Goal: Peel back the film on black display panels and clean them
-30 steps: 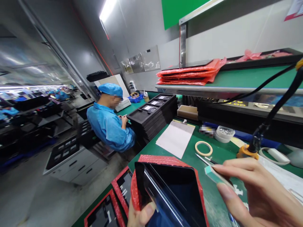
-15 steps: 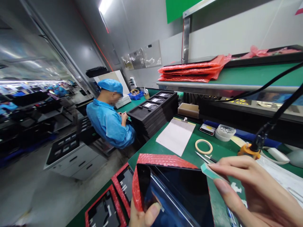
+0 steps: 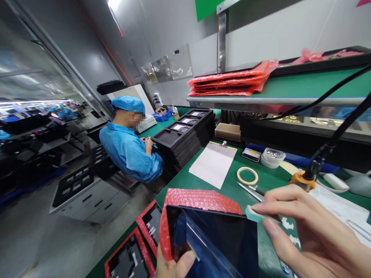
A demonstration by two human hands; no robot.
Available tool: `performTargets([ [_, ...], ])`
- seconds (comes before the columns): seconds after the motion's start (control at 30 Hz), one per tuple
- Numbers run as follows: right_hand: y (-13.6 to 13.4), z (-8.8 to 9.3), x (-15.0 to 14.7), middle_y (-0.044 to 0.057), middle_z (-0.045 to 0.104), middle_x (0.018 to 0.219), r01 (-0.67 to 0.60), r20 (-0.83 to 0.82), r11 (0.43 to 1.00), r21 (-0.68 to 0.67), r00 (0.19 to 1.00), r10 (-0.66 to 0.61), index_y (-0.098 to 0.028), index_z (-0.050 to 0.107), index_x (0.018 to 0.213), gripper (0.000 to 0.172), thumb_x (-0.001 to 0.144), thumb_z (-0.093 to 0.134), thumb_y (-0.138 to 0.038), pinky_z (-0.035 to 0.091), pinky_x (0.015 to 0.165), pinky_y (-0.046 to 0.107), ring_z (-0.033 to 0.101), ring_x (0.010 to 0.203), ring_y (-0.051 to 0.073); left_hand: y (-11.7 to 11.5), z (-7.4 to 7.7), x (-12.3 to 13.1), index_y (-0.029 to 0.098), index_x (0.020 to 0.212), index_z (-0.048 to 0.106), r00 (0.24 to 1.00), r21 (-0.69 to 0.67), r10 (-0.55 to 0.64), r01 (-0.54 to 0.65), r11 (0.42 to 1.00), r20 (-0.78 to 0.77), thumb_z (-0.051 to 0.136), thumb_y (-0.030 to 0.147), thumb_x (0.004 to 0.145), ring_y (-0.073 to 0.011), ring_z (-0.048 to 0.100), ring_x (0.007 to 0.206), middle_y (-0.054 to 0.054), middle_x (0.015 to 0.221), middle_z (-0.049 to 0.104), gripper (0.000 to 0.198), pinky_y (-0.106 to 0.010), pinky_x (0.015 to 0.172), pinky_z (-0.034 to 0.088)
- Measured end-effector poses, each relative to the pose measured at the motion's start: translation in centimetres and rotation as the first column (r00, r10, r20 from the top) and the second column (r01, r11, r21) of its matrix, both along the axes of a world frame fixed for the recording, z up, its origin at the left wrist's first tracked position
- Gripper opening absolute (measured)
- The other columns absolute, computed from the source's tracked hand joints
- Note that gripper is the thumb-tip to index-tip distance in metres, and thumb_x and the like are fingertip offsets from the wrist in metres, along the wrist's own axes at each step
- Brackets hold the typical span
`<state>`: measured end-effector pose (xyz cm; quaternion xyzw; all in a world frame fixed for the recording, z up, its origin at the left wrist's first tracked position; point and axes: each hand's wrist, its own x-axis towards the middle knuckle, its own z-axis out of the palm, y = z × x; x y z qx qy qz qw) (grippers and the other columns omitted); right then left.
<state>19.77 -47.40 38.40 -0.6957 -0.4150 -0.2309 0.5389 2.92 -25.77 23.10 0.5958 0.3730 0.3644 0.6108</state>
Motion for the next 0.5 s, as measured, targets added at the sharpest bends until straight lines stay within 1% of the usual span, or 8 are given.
performTargets([
  [0.07,-0.1,0.0,0.1,0.005,0.076,0.095,0.059,-0.043,0.998,0.008,0.997,-0.058,-0.030,0.083,0.106,0.006,0.104,0.081,-0.024,0.064,0.069,0.027,0.078,0.082,0.020,0.0,0.5,0.2,0.017,0.165,0.068,1.000,0.037,0.011,-0.012,0.999,0.021,0.099,0.059,0.079,-0.0351,0.089,0.082,-0.007,0.092,0.090,0.101,-0.038,0.085,0.076],
  [0.1,-0.1,-0.2,0.2,0.007,0.076,0.095,0.087,-0.074,0.996,0.002,0.994,-0.086,-0.029,0.084,0.105,0.004,0.102,0.085,-0.031,0.065,0.069,0.030,0.078,0.084,0.023,0.1,0.7,0.2,0.016,0.165,0.069,1.000,0.058,0.017,-0.018,0.998,0.023,0.097,0.058,0.083,-0.0343,0.089,0.084,-0.007,0.094,0.090,0.097,-0.038,0.087,0.076],
  [0.17,-0.1,-0.7,0.2,0.009,0.075,0.097,0.141,-0.125,0.990,0.015,0.982,-0.138,-0.027,0.085,0.105,0.019,0.097,0.093,-0.043,0.068,0.070,0.035,0.079,0.087,0.028,0.2,1.0,0.2,0.016,0.164,0.070,1.000,0.072,0.015,-0.016,0.997,0.013,0.093,0.058,0.090,-0.0319,0.089,0.082,-0.006,0.091,0.089,0.088,-0.036,0.087,0.076],
  [0.2,0.0,-1.0,0.1,0.010,0.075,0.098,0.157,-0.141,0.987,0.021,0.978,-0.152,-0.027,0.086,0.105,0.025,0.095,0.095,-0.048,0.069,0.071,0.037,0.079,0.089,0.029,0.2,1.1,0.2,0.016,0.164,0.070,1.000,0.065,0.006,-0.006,0.998,0.008,0.092,0.058,0.091,-0.0311,0.088,0.079,-0.005,0.087,0.088,0.087,-0.035,0.084,0.076],
  [0.27,0.2,-1.5,-0.2,0.010,0.075,0.099,0.171,-0.155,0.985,0.032,0.974,-0.164,-0.028,0.086,0.105,0.030,0.093,0.097,-0.052,0.070,0.073,0.038,0.079,0.091,0.030,0.1,1.3,0.2,0.017,0.163,0.072,1.000,0.042,-0.025,0.025,0.999,0.003,0.094,0.060,0.089,-0.0321,0.088,0.075,-0.004,0.081,0.086,0.088,-0.037,0.080,0.076],
  [0.33,0.3,-1.9,-0.5,0.010,0.075,0.099,0.173,-0.156,0.984,0.035,0.974,-0.166,-0.028,0.086,0.104,0.030,0.092,0.097,-0.053,0.070,0.074,0.038,0.079,0.091,0.030,-0.2,1.6,0.2,0.019,0.161,0.074,0.998,0.033,-0.058,0.058,0.998,0.000,0.099,0.063,0.084,-0.0353,0.089,0.077,-0.005,0.080,0.086,0.092,-0.041,0.082,0.078],
  [0.4,0.3,-1.9,-0.6,0.009,0.076,0.099,0.163,-0.149,0.986,0.026,0.976,-0.157,-0.028,0.085,0.103,0.025,0.093,0.097,-0.048,0.070,0.073,0.037,0.080,0.090,0.030,-0.3,1.9,0.1,0.020,0.157,0.078,0.999,0.056,-0.054,0.054,0.997,-0.004,0.103,0.063,0.080,-0.0380,0.090,0.083,-0.006,0.081,0.086,0.091,-0.043,0.085,0.078],
  [0.5,0.0,-1.5,-0.4,0.005,0.077,0.095,0.110,-0.106,0.994,0.020,0.989,-0.107,-0.030,0.083,0.100,0.007,0.100,0.087,-0.035,0.068,0.071,0.032,0.079,0.083,0.024,-0.2,2.1,-0.2,0.021,0.148,0.082,0.999,0.135,0.016,-0.011,0.991,-0.034,0.107,0.058,0.077,-0.0393,0.091,0.095,-0.006,0.085,0.087,0.084,-0.042,0.092,0.078],
])
